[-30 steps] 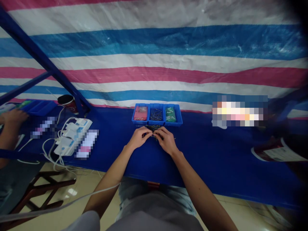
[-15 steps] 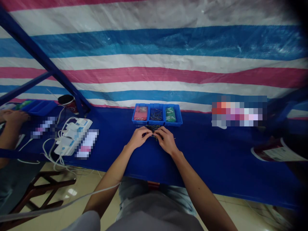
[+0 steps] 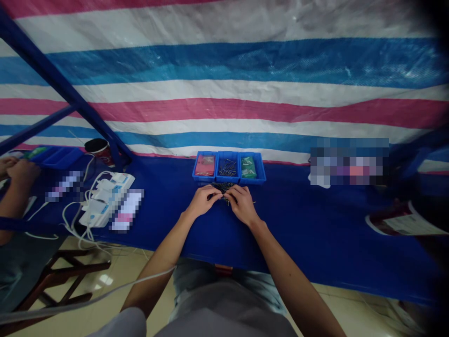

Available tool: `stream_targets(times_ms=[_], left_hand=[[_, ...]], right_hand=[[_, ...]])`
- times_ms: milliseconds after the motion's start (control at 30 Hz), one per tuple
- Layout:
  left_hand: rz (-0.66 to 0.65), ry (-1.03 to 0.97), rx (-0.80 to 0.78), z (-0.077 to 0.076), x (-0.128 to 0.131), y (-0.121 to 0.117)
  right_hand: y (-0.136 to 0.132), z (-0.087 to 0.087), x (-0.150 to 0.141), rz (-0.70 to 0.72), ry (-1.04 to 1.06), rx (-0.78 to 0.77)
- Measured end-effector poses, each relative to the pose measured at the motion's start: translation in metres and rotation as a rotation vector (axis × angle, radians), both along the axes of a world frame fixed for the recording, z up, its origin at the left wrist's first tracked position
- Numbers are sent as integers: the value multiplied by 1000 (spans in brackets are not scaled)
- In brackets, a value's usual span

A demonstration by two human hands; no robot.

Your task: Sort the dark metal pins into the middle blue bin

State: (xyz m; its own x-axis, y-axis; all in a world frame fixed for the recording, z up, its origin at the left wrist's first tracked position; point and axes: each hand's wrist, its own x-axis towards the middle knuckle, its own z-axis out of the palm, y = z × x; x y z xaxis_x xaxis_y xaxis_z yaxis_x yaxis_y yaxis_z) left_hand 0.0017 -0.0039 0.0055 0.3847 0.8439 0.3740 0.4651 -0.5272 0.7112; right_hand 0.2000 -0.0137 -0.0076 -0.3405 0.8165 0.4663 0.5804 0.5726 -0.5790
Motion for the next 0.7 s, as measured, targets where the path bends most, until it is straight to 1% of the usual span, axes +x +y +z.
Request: stream_targets(times_ms=[233,400,500,633,700], left_hand=[[-2,-18,4,-2,1,0],[-7,-29,6,0,2,0],[3,-41,9,1,1,-1],[26,-50,-2,2,-1,0],[22,-51,-4,2,-1,0]], right_hand=[[-1,2,-1,-32,-55,16],[-1,4,-1,-47,-77,26],[-2,5,0,-44,-28,19],[-4,7,2,-88,81,16],[-4,8,2,-87,108,19]])
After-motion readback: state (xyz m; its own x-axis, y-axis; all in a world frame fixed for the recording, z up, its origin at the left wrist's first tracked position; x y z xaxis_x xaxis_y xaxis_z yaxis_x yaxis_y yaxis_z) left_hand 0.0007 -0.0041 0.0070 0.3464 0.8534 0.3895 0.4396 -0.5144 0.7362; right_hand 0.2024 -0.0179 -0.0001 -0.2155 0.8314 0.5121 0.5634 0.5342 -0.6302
